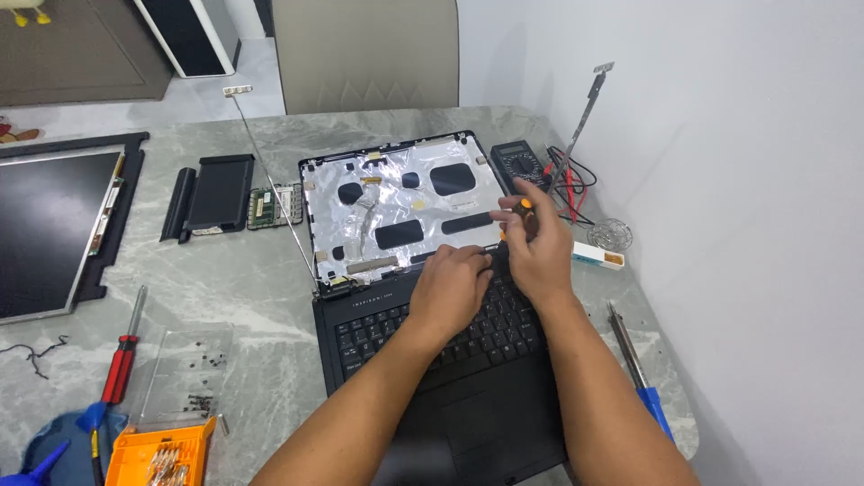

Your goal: The person uses a screwdriver to remove screws from the back of a laptop screen assembly. They then detach the screen bezel and set it aside. The person continues to remove screws from the laptop's main body and detaches the screen assembly from the keyboard base.

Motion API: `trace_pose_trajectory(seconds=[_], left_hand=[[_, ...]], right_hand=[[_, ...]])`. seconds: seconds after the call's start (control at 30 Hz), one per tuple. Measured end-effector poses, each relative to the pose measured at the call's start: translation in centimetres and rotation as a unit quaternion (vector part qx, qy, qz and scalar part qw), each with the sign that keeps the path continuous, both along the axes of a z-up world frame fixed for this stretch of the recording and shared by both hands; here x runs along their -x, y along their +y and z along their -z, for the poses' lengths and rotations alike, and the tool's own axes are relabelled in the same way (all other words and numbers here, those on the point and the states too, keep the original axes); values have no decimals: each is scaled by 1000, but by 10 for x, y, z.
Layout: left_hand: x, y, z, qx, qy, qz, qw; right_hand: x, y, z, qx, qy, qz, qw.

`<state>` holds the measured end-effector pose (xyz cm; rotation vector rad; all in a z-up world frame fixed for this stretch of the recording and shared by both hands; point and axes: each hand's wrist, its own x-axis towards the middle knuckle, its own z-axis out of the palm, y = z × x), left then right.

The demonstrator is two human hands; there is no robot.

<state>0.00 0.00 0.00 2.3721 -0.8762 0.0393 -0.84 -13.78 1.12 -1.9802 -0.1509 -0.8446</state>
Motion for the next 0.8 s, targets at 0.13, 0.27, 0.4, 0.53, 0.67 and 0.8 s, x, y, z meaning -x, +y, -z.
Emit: trace_pose_trajectory(seconds=[0.13,0.27,0.4,0.53,0.67,0.8], left_hand=[[0,-1,2,1,3,-8,1000],[0,0,-1,-1,4,-5,1000],[0,1,-2,-9,7,-1,1000],[0,0,-2,-2,8,-1,1000],[0,0,1,2,6,-2,1000],[0,0,0,1,13,-2,1000]], right_hand=[[-1,-3,3,-43,6,-17,999],[1,-5,-4,46,13,38,998],[-2,-7,2,41,-7,44,998],[-1,-6,1,30,-4,32,999],[-1,-4,0,33,-7,35,999],[0,-4,-1,33,-11,41,999]])
